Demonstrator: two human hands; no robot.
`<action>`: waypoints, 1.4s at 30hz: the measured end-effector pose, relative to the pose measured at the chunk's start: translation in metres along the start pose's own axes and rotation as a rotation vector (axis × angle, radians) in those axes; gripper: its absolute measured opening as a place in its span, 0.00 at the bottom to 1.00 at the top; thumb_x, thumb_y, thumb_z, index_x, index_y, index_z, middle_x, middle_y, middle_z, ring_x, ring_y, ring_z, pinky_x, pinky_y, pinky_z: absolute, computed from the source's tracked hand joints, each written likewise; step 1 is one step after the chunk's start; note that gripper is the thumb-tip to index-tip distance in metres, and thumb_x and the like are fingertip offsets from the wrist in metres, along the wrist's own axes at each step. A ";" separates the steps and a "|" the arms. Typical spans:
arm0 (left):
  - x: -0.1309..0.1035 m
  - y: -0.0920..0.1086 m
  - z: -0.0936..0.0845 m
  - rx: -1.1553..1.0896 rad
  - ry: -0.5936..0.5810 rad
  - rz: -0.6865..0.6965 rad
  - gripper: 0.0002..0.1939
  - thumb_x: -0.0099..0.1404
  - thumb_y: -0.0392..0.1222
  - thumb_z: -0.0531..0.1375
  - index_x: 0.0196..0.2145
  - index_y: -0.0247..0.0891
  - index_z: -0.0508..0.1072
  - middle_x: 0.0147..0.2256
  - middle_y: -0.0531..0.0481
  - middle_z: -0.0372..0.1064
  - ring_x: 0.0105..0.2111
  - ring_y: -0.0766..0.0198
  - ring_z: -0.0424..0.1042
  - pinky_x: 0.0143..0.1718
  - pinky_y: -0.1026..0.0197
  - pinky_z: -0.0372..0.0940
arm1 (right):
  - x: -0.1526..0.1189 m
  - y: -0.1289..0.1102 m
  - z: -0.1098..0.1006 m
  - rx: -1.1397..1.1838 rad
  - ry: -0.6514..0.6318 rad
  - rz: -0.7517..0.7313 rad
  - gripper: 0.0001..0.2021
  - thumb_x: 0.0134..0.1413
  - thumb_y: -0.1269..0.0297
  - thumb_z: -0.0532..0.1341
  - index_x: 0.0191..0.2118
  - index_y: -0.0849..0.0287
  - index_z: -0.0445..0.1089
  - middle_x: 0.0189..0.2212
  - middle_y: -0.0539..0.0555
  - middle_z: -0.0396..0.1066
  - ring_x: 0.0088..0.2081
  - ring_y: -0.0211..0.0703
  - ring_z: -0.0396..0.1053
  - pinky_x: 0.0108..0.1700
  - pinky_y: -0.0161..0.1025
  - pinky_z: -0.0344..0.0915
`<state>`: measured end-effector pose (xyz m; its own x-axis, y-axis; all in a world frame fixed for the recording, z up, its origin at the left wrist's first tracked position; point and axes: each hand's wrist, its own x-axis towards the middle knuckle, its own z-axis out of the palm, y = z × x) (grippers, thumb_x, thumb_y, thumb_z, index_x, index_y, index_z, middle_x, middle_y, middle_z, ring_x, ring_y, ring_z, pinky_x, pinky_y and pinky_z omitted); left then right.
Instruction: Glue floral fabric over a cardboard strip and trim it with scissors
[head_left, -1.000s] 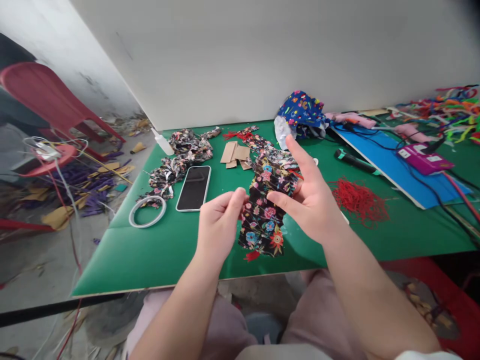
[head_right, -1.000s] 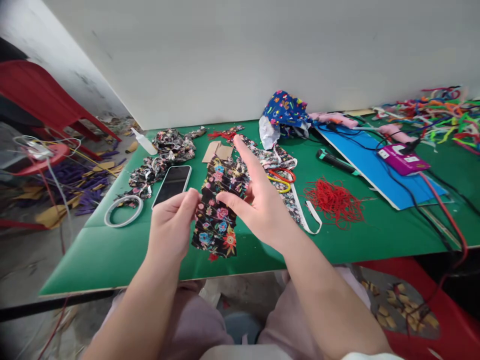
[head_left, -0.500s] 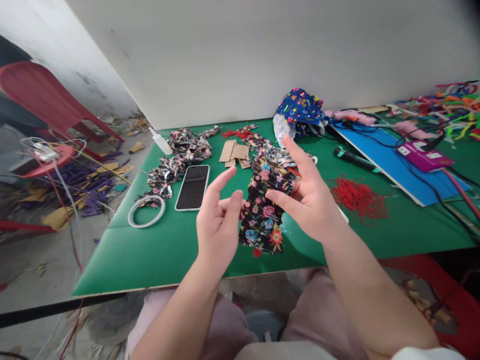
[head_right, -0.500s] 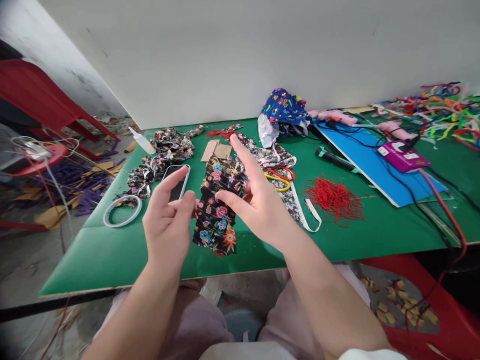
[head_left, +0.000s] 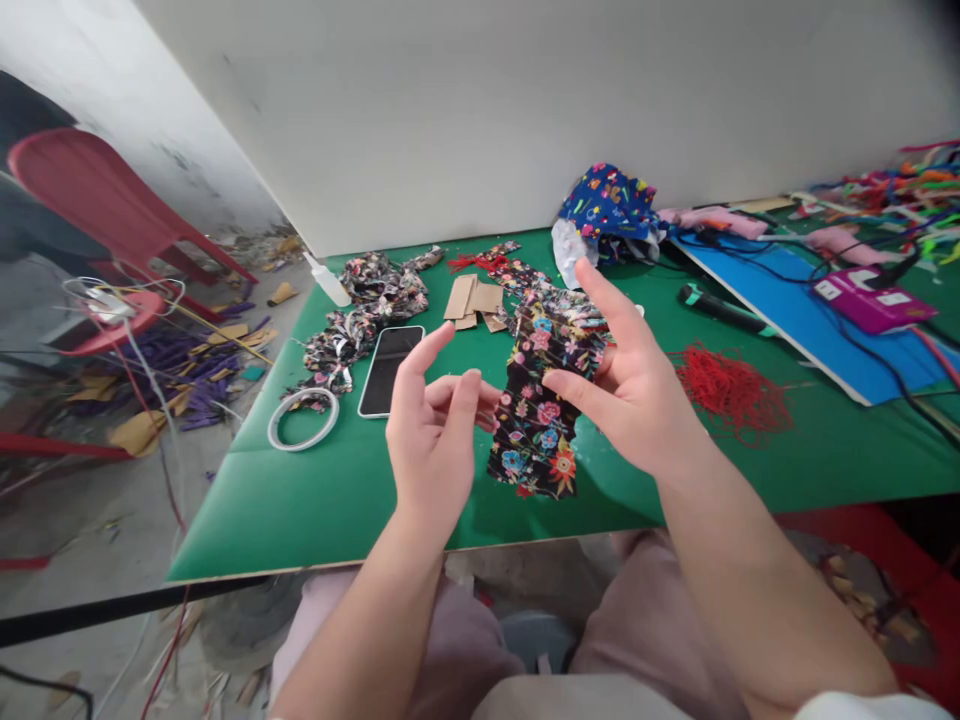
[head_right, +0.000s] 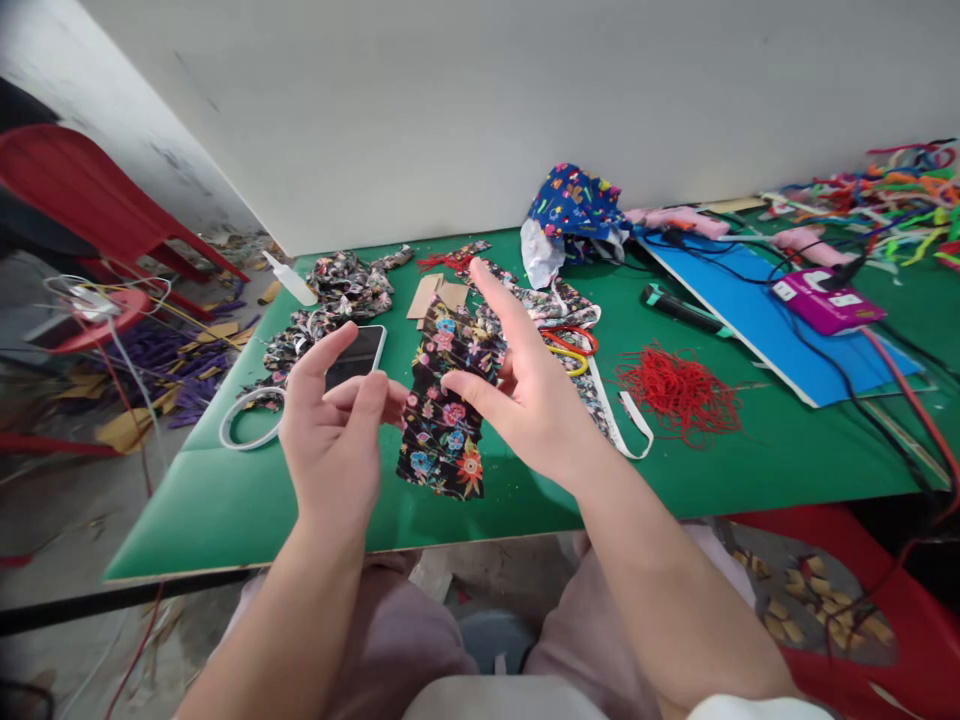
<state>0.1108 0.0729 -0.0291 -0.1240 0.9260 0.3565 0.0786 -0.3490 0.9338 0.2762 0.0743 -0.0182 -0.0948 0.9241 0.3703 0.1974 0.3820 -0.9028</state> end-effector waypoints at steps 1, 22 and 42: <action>0.000 0.000 -0.001 -0.003 -0.004 -0.001 0.19 0.65 0.43 0.58 0.53 0.40 0.64 0.24 0.54 0.71 0.24 0.70 0.71 0.26 0.69 0.67 | 0.000 0.000 0.000 0.000 -0.001 0.001 0.37 0.54 0.56 0.61 0.65 0.37 0.41 0.67 0.41 0.43 0.61 0.57 0.56 0.52 0.54 0.70; 0.004 -0.005 -0.006 -0.004 -0.293 -0.095 0.26 0.54 0.39 0.67 0.51 0.45 0.70 0.26 0.57 0.70 0.26 0.71 0.69 0.30 0.70 0.67 | 0.003 0.005 -0.005 -0.047 0.032 -0.016 0.36 0.54 0.56 0.61 0.64 0.38 0.43 0.67 0.39 0.41 0.65 0.57 0.48 0.51 0.51 0.72; 0.007 -0.006 -0.003 -0.119 -0.382 -0.279 0.33 0.52 0.41 0.68 0.55 0.48 0.65 0.24 0.57 0.65 0.24 0.71 0.65 0.26 0.69 0.62 | 0.003 0.012 0.000 -0.012 0.000 0.015 0.36 0.53 0.60 0.62 0.64 0.37 0.45 0.66 0.42 0.46 0.53 0.52 0.67 0.46 0.48 0.74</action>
<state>0.1060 0.0813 -0.0324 0.2496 0.9653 0.0761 -0.0227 -0.0728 0.9971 0.2785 0.0821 -0.0281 -0.0922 0.9295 0.3570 0.2102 0.3686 -0.9055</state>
